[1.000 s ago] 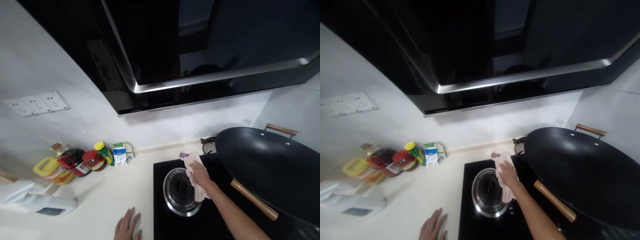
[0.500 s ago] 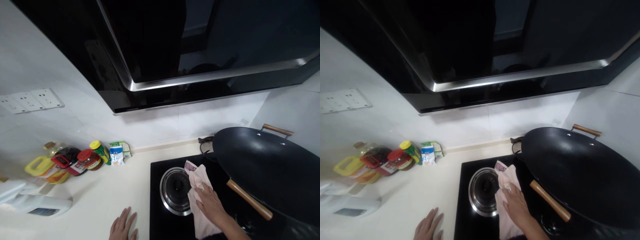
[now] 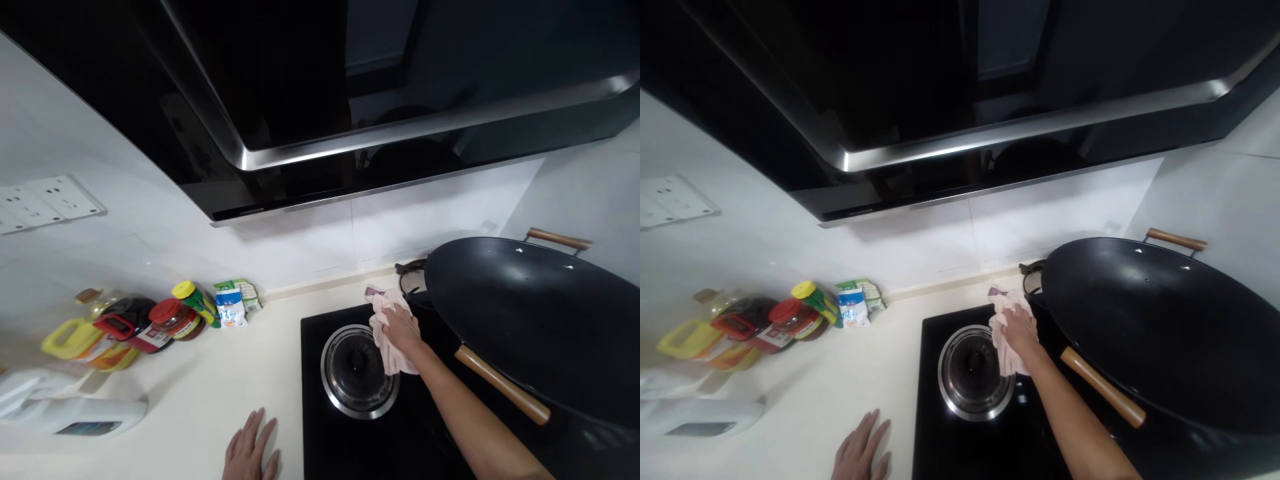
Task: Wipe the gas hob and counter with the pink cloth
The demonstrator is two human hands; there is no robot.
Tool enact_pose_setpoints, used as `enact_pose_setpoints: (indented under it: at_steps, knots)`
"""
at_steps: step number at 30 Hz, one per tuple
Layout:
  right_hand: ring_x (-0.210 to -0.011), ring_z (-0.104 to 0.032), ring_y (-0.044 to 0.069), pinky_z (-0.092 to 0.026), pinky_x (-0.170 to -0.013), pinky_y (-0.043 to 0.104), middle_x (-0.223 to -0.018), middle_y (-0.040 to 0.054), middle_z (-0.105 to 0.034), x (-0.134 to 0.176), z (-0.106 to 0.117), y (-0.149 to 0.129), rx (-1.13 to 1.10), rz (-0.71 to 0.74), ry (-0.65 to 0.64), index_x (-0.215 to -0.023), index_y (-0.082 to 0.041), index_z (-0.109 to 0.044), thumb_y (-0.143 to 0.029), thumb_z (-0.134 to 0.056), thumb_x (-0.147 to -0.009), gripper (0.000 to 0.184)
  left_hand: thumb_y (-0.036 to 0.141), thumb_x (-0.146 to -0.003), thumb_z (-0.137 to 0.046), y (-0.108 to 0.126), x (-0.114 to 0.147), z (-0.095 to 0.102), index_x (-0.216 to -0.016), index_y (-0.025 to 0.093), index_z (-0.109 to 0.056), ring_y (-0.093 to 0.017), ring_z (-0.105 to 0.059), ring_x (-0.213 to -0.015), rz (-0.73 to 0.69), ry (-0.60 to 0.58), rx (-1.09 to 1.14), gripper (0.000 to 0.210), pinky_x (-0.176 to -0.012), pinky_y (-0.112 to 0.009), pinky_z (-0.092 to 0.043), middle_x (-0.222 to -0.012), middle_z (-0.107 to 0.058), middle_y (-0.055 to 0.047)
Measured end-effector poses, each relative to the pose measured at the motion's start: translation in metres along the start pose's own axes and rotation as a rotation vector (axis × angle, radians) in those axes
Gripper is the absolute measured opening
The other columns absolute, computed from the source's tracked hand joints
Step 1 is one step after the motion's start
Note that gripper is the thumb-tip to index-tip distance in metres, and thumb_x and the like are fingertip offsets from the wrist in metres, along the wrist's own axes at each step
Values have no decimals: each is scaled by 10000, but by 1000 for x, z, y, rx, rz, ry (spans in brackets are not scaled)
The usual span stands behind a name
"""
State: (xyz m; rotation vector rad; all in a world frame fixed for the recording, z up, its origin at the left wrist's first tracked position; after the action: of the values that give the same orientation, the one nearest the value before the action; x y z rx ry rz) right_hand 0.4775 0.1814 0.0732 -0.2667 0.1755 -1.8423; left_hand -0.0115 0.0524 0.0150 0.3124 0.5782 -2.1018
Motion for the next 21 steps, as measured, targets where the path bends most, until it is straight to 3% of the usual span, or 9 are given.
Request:
enact_pose_setpoints:
  at_steps: [3,9,12,17,21]
  knots:
    - [-1420,-424,334,-340,-1084,479,-1619,161,-383,7,-1,5,-4,-3,-10,-1486,-271,-529,-300,-499,-978,510,452,-958,-527,-2,1,-3,-1470,327,-581,-264,-528,-1416,17,-33,0,530,-1100,-431,-439,-1574,-551,-57]
    - [-1362,-477,354,-371,-1057,507,-1545,159,-471,85,-30,35,50,105,18,-1435,-292,-584,-304,-534,-935,502,446,-955,-518,-2,3,-6,-1473,328,-580,-262,-527,-1413,12,-46,-13,534,-1098,-423,-429,-1576,-549,-54]
    - [-1365,-487,332,-382,-1061,498,-1534,119,-495,103,-37,51,47,145,39,-1414,-335,-600,-258,-535,-918,507,435,-954,-515,0,1,-3,-1460,316,-593,-261,-522,-1415,0,-12,-23,525,-1095,-417,-420,-1572,-553,-58]
    - [-1393,-457,312,-371,-1070,485,-1546,112,-481,60,-20,53,28,69,38,-1399,-311,-618,-199,-518,-918,504,429,-957,-510,1,-1,1,-1454,306,-592,-262,-525,-1407,-28,12,-31,519,-1086,-424,-419,-1557,-567,-68]
    - [-1451,-378,284,-383,-1058,447,-1608,97,-409,20,-5,52,1,-20,144,-1375,-318,-628,-252,-555,-926,460,420,-948,-538,1,-4,4,-1449,286,-592,-273,-527,-1403,-32,18,-27,521,-1076,-428,-419,-1545,-574,-88]
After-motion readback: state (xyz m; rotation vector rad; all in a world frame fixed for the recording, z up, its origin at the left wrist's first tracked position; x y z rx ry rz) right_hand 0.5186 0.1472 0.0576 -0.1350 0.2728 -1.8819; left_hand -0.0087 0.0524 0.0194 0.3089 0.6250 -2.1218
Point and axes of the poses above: each hand's wrist, its own x-axis away from the middle knuckle, its own z-axis out of the back of the hand, y = z × x, the point moved 6 cm from there along -x, towards the middle knuckle
